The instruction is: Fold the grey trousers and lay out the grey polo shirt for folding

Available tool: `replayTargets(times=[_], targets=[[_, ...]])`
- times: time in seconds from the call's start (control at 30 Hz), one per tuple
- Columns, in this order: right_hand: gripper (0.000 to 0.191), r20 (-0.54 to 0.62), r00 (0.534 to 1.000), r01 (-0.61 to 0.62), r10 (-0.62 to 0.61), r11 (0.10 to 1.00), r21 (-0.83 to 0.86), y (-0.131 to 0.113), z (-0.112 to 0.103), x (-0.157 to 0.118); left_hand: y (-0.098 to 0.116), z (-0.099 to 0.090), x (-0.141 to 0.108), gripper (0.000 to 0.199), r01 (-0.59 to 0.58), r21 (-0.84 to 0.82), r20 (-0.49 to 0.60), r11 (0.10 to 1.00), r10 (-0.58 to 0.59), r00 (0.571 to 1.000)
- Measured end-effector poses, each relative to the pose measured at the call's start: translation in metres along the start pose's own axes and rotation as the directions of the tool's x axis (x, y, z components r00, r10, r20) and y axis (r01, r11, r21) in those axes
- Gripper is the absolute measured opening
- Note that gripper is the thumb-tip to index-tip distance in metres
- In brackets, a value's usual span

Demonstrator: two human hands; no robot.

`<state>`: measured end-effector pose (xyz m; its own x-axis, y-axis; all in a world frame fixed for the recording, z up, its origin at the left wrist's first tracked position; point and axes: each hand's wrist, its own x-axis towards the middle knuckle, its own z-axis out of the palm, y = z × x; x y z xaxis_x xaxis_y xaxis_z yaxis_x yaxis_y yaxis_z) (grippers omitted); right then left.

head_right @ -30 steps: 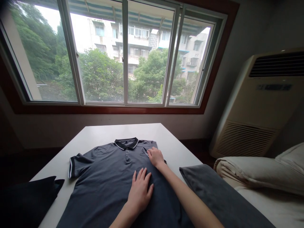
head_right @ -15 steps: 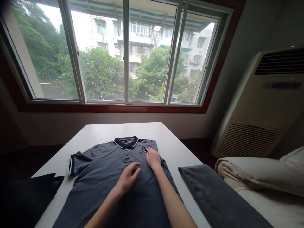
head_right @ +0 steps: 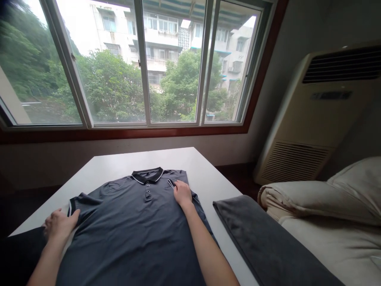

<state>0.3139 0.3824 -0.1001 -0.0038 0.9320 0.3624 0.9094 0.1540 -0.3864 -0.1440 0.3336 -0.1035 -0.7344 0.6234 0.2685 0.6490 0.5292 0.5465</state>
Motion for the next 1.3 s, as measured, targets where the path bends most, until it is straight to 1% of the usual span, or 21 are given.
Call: replayTargets(times=[0.07, 0.17, 0.27, 0.37, 0.43, 0.5, 0.6, 0.7, 0.77, 0.83, 0.87, 0.93, 0.97, 1.03, 1.07, 1.13, 1.2, 1.23, 1.27, 1.3], targets=[[0.037, 0.01, 1.0, 0.008, -0.009, 1.0, 0.009, 0.001, 0.001, 0.0, -0.001, 0.001, -0.009, 0.069, 0.016, 0.05, 0.007, 0.999, -0.016, 1.0], [0.037, 0.004, 0.999, 0.032, -0.032, 0.999, -0.002, 0.006, 0.005, 0.002, 0.008, -0.005, -0.018, 0.064, -0.001, 0.093, 0.004, 0.996, 0.0, 1.0], [0.038, 0.005, 0.997, 0.072, -0.072, 0.997, -0.015, 0.011, 0.01, 0.005, 0.013, -0.011, -0.021, 0.059, -0.022, 0.094, 0.023, 0.995, 0.02, 1.0], [0.038, -0.001, 0.996, 0.091, -0.091, 0.996, -0.013, 0.014, 0.012, 0.007, 0.012, -0.014, -0.022, 0.052, -0.025, 0.069, 0.036, 0.997, 0.022, 0.999], [0.038, -0.008, 0.995, 0.096, -0.096, 0.995, -0.011, 0.015, 0.013, 0.007, 0.012, -0.015, -0.022, 0.048, -0.028, 0.0, 0.03, 1.0, 0.028, 0.999], [0.039, -0.015, 0.995, 0.098, -0.098, 0.995, -0.008, 0.016, 0.013, 0.007, 0.014, -0.016, -0.022, 0.047, -0.038, -0.12, 0.01, 0.992, 0.04, 0.999], [0.039, -0.016, 0.995, 0.098, -0.098, 0.995, -0.01, 0.017, 0.014, 0.008, 0.02, -0.016, -0.019, 0.05, -0.051, -0.306, -0.039, 0.951, 0.041, 0.998], [0.039, -0.013, 0.995, 0.097, -0.097, 0.995, -0.012, 0.018, 0.014, 0.008, 0.028, -0.013, -0.018, 0.052, -0.07, -0.441, -0.079, 0.895, 0.039, 0.996], [0.039, -0.011, 0.995, 0.096, -0.097, 0.995, -0.011, 0.018, 0.015, 0.008, 0.034, -0.01, -0.018, 0.049, -0.113, -0.515, -0.085, 0.85, 0.081, 0.993], [0.04, -0.009, 0.995, 0.096, -0.096, 0.995, -0.012, 0.018, 0.015, 0.008, 0.041, -0.01, -0.021, 0.043, -0.206, -0.541, -0.096, 0.816, 0.184, 0.978], [0.04, -0.008, 0.995, 0.096, -0.096, 0.995, -0.012, 0.018, 0.015, 0.008, 0.045, -0.011, -0.023, 0.041, -0.268, -0.528, -0.106, 0.806, 0.251, 0.962], [0.04, -0.005, 0.995, 0.095, -0.095, 0.995, -0.013, 0.018, 0.016, 0.009, 0.055, -0.017, -0.028, 0.039, -0.402, -0.457, -0.1, 0.794, 0.403, 0.91], [0.04, -0.004, 0.996, 0.093, -0.093, 0.996, -0.013, 0.018, 0.016, 0.009, 0.06, -0.02, -0.031, 0.042, -0.457, -0.407, -0.062, 0.791, 0.475, 0.878], [0.04, -0.003, 0.996, 0.09, -0.09, 0.996, -0.012, 0.018, 0.016, 0.009, 0.07, -0.028, -0.036, 0.052, -0.516, -0.301, 0.079, 0.802, 0.56, 0.825], [0.04, -0.003, 0.996, 0.089, -0.089, 0.996, -0.011, 0.018, 0.016, 0.009, 0.075, -0.031, -0.038, 0.056, -0.527, -0.255, 0.162, 0.811, 0.573, 0.803], [0.04, -0.001, 0.996, 0.088, -0.088, 0.996, -0.014, 0.018, 0.016, 0.009, 0.082, -0.037, -0.042, 0.061, -0.524, -0.2, 0.31, 0.828, 0.561, 0.768], [0.039, 0.003, 0.996, 0.088, -0.088, 0.996, -0.019, 0.018, 0.016, 0.009, 0.085, -0.042, -0.045, 0.06, -0.511, -0.212, 0.424, 0.833, 0.549, 0.72], [0.039, 0.004, 0.996, 0.088, -0.088, 0.996, -0.02, 0.019, 0.016, 0.009, 0.085, -0.044, -0.046, 0.057, -0.501, -0.238, 0.484, 0.832, 0.549, 0.682], [0.039, 0.004, 0.996, 0.087, -0.087, 0.996, -0.019, 0.019, 0.016, 0.009, 0.085, -0.047, -0.047, 0.054, -0.485, -0.27, 0.55, 0.832, 0.546, 0.632], [0.039, 0.003, 0.996, 0.086, -0.086, 0.996, -0.018, 0.019, 0.016, 0.009, 0.085, -0.05, -0.048, 0.05, -0.464, -0.301, 0.616, 0.833, 0.542, 0.572]])
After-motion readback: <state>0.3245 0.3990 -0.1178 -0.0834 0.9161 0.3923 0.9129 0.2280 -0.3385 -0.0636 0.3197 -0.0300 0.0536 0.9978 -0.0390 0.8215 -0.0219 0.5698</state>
